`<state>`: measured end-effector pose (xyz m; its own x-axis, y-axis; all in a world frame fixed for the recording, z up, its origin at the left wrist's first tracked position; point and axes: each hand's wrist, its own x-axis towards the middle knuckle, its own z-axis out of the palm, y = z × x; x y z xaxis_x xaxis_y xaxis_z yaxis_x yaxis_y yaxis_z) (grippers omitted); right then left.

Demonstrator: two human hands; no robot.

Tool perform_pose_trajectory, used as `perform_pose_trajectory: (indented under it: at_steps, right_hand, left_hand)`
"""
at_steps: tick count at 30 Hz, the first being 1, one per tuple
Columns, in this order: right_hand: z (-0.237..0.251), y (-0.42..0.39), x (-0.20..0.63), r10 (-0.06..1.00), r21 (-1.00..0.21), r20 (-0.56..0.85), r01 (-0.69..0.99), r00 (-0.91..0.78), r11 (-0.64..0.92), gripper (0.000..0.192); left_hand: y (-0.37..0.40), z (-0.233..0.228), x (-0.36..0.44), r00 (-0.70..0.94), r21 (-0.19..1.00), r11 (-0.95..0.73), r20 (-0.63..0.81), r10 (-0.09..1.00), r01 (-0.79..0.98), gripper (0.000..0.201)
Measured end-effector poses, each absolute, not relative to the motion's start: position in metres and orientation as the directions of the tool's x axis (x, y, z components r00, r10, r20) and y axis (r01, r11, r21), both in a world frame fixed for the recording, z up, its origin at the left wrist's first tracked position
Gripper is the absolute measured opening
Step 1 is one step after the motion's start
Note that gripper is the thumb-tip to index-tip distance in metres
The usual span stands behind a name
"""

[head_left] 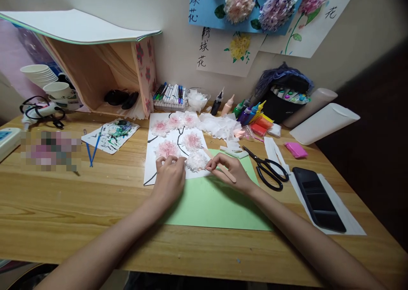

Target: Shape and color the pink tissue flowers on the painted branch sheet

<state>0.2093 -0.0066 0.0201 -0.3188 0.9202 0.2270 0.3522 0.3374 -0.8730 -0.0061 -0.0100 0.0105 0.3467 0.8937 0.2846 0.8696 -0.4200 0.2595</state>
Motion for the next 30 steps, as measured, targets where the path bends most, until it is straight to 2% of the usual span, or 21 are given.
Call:
perform_pose_trajectory:
  at_steps: [3,5,8,10,12,18,23,26,30]
  right_hand:
    - [0.021,-0.007,0.209,0.898,-0.751,0.358,0.492,-0.255,0.439,0.007]
    - [0.022,-0.006,0.217,0.915,-0.701,0.362,0.594,-0.178,0.394,0.01]
    - [0.023,-0.007,0.233,0.968,-0.672,0.201,0.698,-0.15,0.248,0.02]
    - [0.021,-0.009,0.24,0.979,-0.684,0.081,0.704,-0.188,0.192,0.02]
    - [0.02,-0.012,0.243,0.974,-0.704,0.029,0.687,-0.226,0.18,0.017]
    - [0.029,-0.013,0.227,0.937,-0.786,0.186,0.527,-0.297,0.323,0.018]
    - [0.024,-0.006,0.202,0.902,-0.828,0.214,0.42,-0.376,0.372,0.017]
    - [0.018,-0.001,0.193,0.903,-0.776,0.253,0.485,-0.346,0.403,0.018]
    - [0.02,-0.004,0.196,0.868,-0.644,0.419,0.588,-0.265,0.49,0.019]
  left_hand:
    - [-0.01,0.011,-0.006,0.349,0.262,-0.42,0.277,0.895,0.869,0.03]
    - [-0.01,0.01,-0.007,0.352,0.262,-0.424,0.28,0.893,0.867,0.029]
    - [-0.01,0.011,-0.007,0.359,0.256,-0.43,0.282,0.89,0.866,0.029]
    - [-0.011,0.011,-0.007,0.358,0.253,-0.427,0.276,0.892,0.868,0.03]
    - [-0.011,0.012,-0.006,0.355,0.253,-0.421,0.268,0.896,0.871,0.03]
    - [-0.01,0.011,-0.006,0.35,0.268,-0.419,0.27,0.897,0.867,0.029]
    - [-0.011,0.011,-0.006,0.344,0.265,-0.416,0.279,0.897,0.87,0.028]
    - [-0.011,0.012,-0.006,0.343,0.265,-0.415,0.277,0.897,0.87,0.027]
    - [-0.01,0.012,-0.006,0.344,0.273,-0.416,0.274,0.898,0.867,0.027]
